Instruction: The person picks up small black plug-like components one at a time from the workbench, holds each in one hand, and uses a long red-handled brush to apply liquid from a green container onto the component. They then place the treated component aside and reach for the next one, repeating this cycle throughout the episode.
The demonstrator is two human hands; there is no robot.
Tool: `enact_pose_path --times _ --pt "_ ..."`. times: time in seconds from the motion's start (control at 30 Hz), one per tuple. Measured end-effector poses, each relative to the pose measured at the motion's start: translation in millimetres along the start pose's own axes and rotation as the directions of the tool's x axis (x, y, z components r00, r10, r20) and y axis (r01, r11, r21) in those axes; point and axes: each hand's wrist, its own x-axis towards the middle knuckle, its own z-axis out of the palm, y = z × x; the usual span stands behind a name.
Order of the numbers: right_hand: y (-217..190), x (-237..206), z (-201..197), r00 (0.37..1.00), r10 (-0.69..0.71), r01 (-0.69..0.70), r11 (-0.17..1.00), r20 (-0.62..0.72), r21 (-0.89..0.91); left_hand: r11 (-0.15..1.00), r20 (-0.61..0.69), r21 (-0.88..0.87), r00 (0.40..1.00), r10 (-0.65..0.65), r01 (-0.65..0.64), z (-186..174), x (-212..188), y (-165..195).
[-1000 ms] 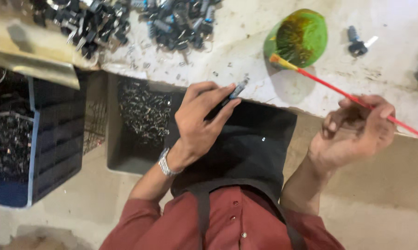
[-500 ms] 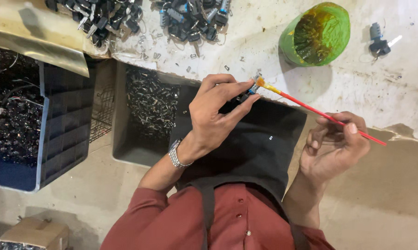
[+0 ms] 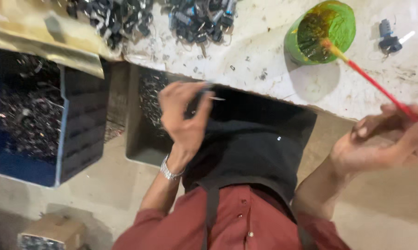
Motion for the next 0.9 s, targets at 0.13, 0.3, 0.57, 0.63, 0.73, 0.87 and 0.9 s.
enact_pose_path --times 0.13,0.3,0.57,0.63,0.73,0.87,0.9 --pt "24 13 12 0.966 0.06 0.013 0.96 0.251 -0.279 0.981 -0.035 0.187 0.998 -0.044 0.049 -4 -17 -6" --pt "12 -4 28 0.856 0.262 0.057 0.809 0.446 -0.585 0.919 0.077 0.271 0.958 0.276 -0.286 32 28 -6" --pt "-6 -42 70 0.593 0.112 0.701 0.413 0.797 -0.581 0.775 0.184 0.499 0.922 0.342 -0.387 79 77 -44" --pt "-3 -42 75 0.554 0.114 0.765 0.32 0.824 -0.559 0.796 0.173 0.457 0.918 0.357 -0.396 72 70 -43" --pt "-1 -40 77 0.527 0.139 0.779 0.316 0.838 -0.542 0.818 0.125 0.37 0.896 0.425 -0.44 61 70 -39" --pt "0 -37 78 0.603 0.163 0.678 0.412 0.781 -0.609 0.91 -0.031 0.203 0.927 0.375 -0.361 55 67 -32" --pt "0 -37 78 0.623 0.141 0.655 0.444 0.769 -0.612 0.957 -0.062 0.089 0.957 0.282 -0.276 53 63 -30"
